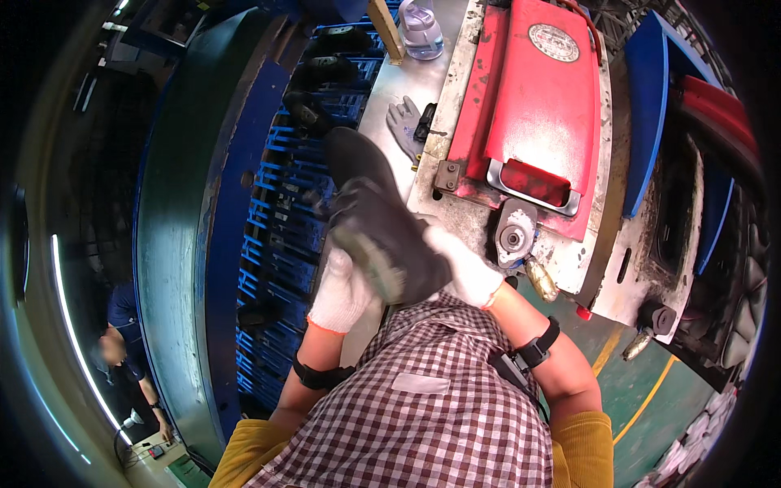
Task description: Operating industrial machinery to process shoes during the manufacturing cycle.
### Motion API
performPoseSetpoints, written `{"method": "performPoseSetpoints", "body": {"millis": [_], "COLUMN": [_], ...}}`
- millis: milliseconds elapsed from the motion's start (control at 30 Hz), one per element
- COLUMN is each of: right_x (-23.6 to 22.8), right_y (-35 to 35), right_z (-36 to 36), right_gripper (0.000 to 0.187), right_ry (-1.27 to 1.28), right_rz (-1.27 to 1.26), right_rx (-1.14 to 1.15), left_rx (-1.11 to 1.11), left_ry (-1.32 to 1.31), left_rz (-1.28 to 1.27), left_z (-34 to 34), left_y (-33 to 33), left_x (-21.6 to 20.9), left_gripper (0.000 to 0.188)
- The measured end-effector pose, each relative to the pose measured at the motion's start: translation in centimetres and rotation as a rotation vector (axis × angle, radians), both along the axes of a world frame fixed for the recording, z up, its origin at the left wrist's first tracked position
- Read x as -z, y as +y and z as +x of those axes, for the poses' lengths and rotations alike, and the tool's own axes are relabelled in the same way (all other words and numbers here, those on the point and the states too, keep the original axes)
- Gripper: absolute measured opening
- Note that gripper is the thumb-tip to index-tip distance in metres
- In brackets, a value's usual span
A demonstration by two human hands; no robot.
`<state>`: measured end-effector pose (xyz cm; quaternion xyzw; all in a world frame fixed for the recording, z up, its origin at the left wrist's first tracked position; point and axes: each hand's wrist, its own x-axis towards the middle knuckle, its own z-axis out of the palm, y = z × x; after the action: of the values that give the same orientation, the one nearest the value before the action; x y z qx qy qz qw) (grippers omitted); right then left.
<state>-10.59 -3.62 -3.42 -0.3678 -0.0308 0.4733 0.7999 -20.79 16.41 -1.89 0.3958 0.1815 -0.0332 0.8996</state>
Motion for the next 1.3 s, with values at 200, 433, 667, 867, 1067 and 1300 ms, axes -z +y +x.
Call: {"method": "performPoseSetpoints", "body": {"millis": [200,433,667,867,1067,1300], "right_x": [0.5,-3.9,0.4,1.3,1.9,2.8], "right_y": [3.4,-4.1,-9.9,-9.5,-10.0,-11.0], "right_z": [1.0,2.8,-1.9,-2.3,-2.5,-2.4], "right_gripper": [0.065,0.033,0.038,0.045,0.045,0.044], "right_ry": [-0.964,-1.521,-1.384,-1.466,-1.484,-1.613], "right_rz": [-0.806,-1.003,-1.399,-1.518,-1.515,-1.453], "right_rx": [-0.224,0.432,0.39,0.406,0.391,0.359], "left_rx": [-0.262,-0.49,-0.549,-0.365,-0.446,-0.925], "left_ry": [0.392,0.459,0.435,0.631,0.469,1.42], "left_rz": [-0.057,0.192,0.855,1.307,1.208,1.325], "left_z": [2.8,8.1,15.3,13.8,-0.2,-17.0], "left_y": [2.3,14.7,29.0,27.6,16.8,17.8], "left_x": [0.6,12.9,18.3,19.3,20.4,16.9], "left_gripper": [0.059,0.021,0.056,0.089,0.08,0.071]}}
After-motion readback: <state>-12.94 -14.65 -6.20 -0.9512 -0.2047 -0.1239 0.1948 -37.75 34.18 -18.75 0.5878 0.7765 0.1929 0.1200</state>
